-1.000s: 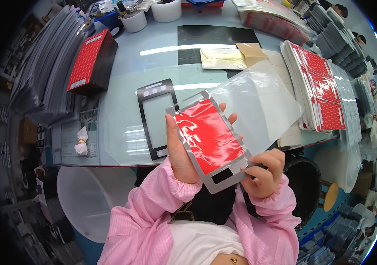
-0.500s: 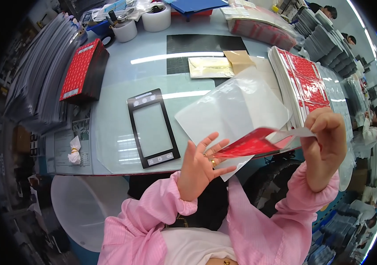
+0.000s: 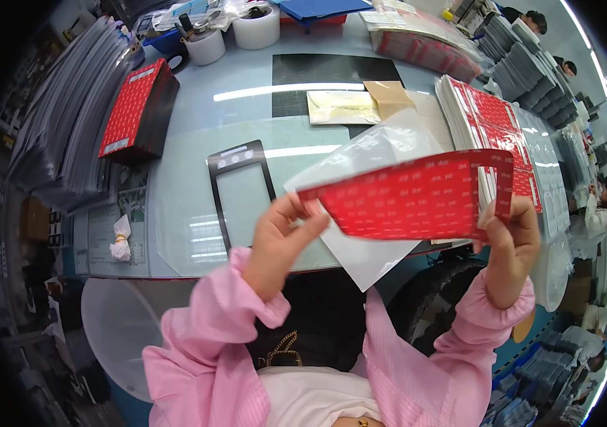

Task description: Applying adhesive red labels to black component frames and placing them into plastic bags.

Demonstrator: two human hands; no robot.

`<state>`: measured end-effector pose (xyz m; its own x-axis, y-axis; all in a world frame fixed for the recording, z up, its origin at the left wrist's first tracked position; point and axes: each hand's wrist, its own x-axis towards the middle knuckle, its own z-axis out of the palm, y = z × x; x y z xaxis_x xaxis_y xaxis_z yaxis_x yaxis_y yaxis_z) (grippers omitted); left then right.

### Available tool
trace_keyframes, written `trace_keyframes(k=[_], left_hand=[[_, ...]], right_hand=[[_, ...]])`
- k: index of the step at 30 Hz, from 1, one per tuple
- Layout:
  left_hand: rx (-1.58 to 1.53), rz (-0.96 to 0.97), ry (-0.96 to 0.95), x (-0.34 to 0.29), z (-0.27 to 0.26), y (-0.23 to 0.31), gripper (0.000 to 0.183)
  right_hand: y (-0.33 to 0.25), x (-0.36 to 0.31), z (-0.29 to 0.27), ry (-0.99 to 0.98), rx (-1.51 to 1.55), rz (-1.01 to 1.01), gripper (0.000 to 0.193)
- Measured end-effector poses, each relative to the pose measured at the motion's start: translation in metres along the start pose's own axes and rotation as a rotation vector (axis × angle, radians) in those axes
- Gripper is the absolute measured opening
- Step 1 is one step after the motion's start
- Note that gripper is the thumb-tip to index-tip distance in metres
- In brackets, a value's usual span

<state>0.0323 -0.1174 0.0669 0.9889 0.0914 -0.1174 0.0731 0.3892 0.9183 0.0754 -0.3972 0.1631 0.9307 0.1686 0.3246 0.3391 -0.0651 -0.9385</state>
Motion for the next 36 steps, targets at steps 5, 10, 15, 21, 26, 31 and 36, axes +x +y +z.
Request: trace_keyframes(k=[5,10,15,21,26,31,36], left_hand=[[0.237,0.027,-0.099,0.035,-0.019,0.040,0.010],[0.301,-0.010,-0.134,0.063,-0.013,0.035,0.013],[0.444,0.018,-0.167,0.077,-0.010,0.022,0.017],[0.492,0.057,-0.183,0.081,-0.008,0.026,0.019],[0.575,0.076,-0.193,0.087,-0.006,0.036,0.020],[0.570,0.035,-0.204,0.086,-0.006,0.037,0.022],[0.485,-0.029,-0.223,0.068,-0.004,0.024,0.023]], right_hand=[[0.031,-0.028,0.013,0.123,0.085,0.221,0.009],[0.061,-0.037,0.018,0.237,0.126,0.250,0.013],[0.073,-0.038,0.011,0.278,0.064,0.213,0.013],[0.078,-0.039,0.008,0.252,0.007,0.215,0.015],[0.082,-0.044,0.021,0.312,0.017,0.149,0.011],[0.086,-0.037,0.011,0.246,-0.077,0.077,0.011],[0.089,-0.011,-0.014,0.216,-0.084,0.117,0.009]])
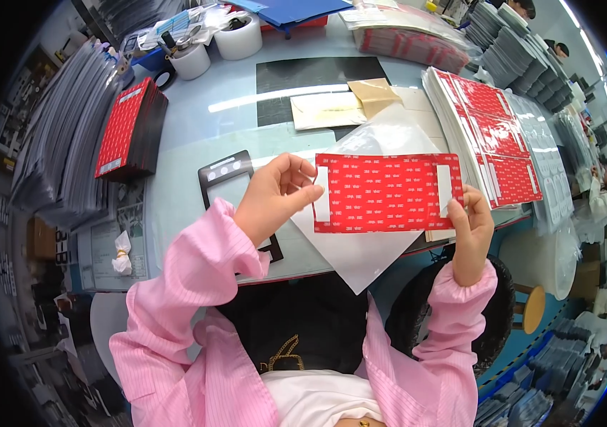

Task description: Applying adhesive red labels to black component frames and placing them into plastic bags.

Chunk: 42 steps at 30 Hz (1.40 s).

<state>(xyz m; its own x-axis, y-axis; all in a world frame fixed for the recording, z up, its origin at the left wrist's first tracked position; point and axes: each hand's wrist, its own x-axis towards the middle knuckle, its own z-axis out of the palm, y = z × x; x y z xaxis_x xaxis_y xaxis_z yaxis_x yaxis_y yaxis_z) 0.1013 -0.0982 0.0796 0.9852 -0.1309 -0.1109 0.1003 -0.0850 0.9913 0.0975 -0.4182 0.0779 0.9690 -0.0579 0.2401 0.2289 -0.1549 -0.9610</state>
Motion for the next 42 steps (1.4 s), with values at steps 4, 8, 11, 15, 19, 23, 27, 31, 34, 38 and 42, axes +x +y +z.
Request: trace_keyframes(k=[4,8,11,15,19,23,27,31,34,38,42], left_hand=[[-0.159,-0.125,0.026,-0.021,0.009,-0.002,0.023],[-0.251,-0.169,0.023,-0.039,0.017,-0.004,0.027],[-0.351,-0.252,0.018,-0.055,0.023,-0.012,0.032],[-0.393,-0.316,0.020,-0.069,0.030,-0.015,0.034],[-0.389,-0.319,0.026,-0.072,0.028,-0.020,0.033],[-0.375,-0.318,0.028,-0.071,0.024,-0.020,0.033],[-0.345,-0.323,0.042,-0.068,0.021,-0.018,0.032],[-0.297,-0.301,0.064,-0.061,0.009,-0.017,0.029],[-0.240,-0.259,0.086,-0.053,-0.002,-0.015,0.028],[-0.153,-0.198,0.104,-0.038,-0.011,-0.020,0.030],[-0.121,-0.128,0.145,-0.024,-0.013,-0.017,0.031]], right_hand=[[0.002,0.024,-0.001,-0.048,-0.053,-0.018,0.010],[0.005,0.039,0.007,-0.095,0.016,-0.006,0.014],[0.020,0.052,0.012,-0.145,-0.041,-0.030,0.016],[0.023,0.059,0.019,-0.176,-0.079,-0.053,0.017],[0.025,0.062,0.023,-0.163,-0.104,-0.089,0.019],[0.031,0.065,0.025,-0.152,-0.095,-0.097,0.018],[0.034,0.063,0.024,-0.163,-0.033,-0.066,0.018],[0.038,0.053,0.024,-0.162,0.031,-0.041,0.017],[0.036,0.040,0.030,-0.110,0.092,0.010,0.016],[0.037,0.022,0.029,-0.069,0.125,0.041,0.016],[0.037,0.005,0.026,-0.048,0.191,0.112,0.015]])
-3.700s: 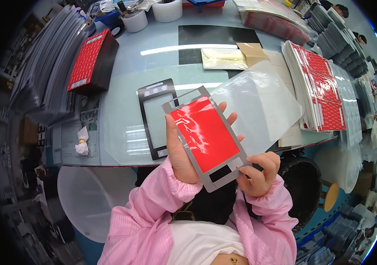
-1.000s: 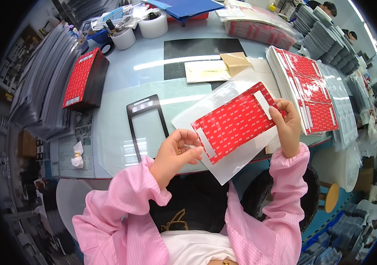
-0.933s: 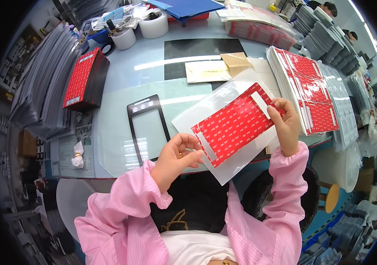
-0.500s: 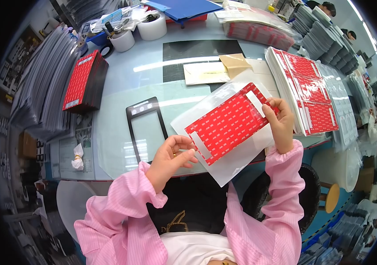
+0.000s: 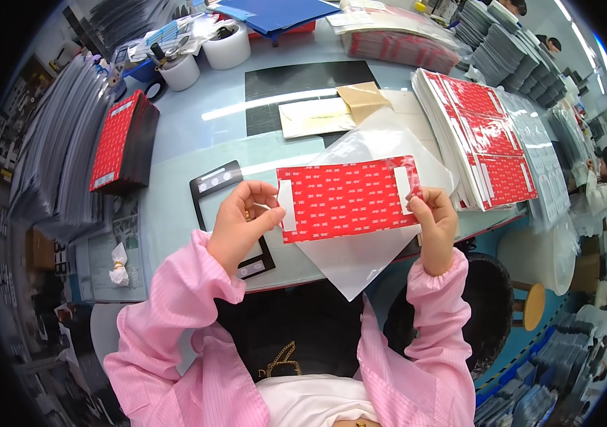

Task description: Applying adhesive red labels to black component frames and placing them into plastic bags.

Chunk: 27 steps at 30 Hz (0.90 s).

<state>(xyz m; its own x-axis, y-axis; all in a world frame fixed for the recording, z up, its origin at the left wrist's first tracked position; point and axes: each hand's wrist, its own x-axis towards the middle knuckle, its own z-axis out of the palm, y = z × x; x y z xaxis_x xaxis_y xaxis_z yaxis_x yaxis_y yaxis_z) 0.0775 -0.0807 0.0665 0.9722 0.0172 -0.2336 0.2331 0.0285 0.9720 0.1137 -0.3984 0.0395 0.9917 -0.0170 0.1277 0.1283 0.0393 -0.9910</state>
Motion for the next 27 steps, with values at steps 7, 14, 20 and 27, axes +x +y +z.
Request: trace_keyframes(k=[7,14,20,27], left_hand=[[0.172,0.110,-0.044,0.030,-0.010,0.004,0.025],[0.238,0.124,-0.062,0.053,-0.010,0.009,0.023],[0.293,-0.020,-0.215,0.073,-0.006,0.019,0.024],[0.417,-0.062,-0.275,0.088,-0.008,0.017,0.026]], right_hand=[[-0.008,-0.037,0.006,0.003,0.022,0.121,0.010],[-0.007,-0.074,0.025,-0.031,0.070,0.190,0.011],[-0.005,-0.099,0.037,-0.043,0.081,0.263,0.010],[0.003,-0.117,0.048,0.007,0.101,0.282,0.010]])
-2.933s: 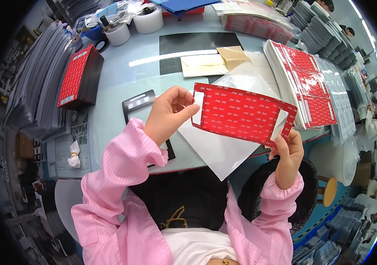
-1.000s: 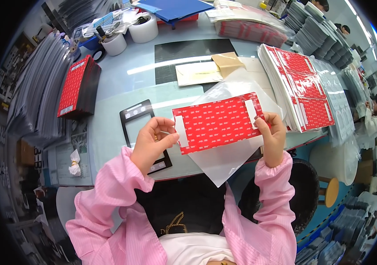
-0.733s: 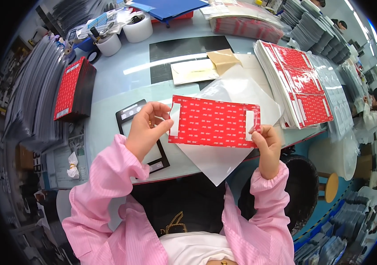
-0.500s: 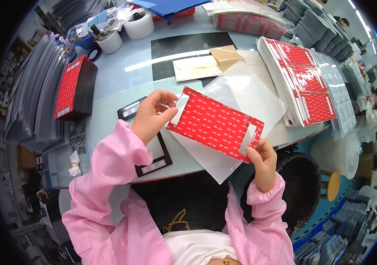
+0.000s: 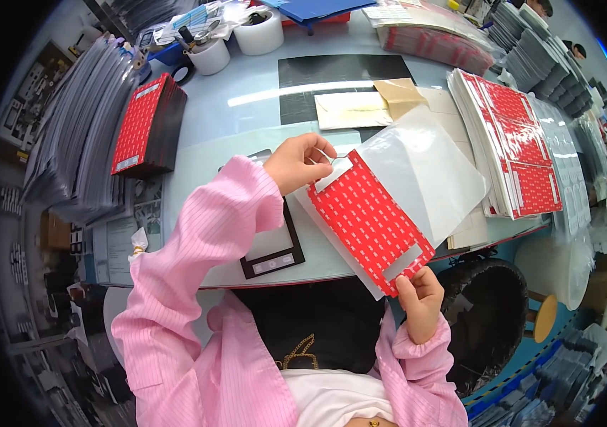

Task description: Applying adhesive red labels to black component frames and placing them into plastic bags.

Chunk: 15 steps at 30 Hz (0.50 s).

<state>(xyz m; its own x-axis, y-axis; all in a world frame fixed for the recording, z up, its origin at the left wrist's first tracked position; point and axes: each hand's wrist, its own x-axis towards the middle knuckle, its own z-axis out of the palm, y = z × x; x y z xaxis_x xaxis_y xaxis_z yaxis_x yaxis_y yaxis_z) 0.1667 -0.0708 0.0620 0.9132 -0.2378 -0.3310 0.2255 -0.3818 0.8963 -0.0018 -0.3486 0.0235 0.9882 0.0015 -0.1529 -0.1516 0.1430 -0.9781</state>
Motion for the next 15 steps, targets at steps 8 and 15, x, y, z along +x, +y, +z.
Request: trace_keyframes(k=[8,15], left_hand=[[0.026,-0.048,-0.057,-0.0029,-0.0016,-0.0015,0.038],[0.049,-0.042,-0.025,0.0001,0.0000,-0.0056,0.040]], right_hand=[[0.0005,-0.0049,-0.0009,-0.006,0.030,0.113,0.007],[-0.0007,-0.0032,0.0004,0.000,0.029,0.118,0.010]])
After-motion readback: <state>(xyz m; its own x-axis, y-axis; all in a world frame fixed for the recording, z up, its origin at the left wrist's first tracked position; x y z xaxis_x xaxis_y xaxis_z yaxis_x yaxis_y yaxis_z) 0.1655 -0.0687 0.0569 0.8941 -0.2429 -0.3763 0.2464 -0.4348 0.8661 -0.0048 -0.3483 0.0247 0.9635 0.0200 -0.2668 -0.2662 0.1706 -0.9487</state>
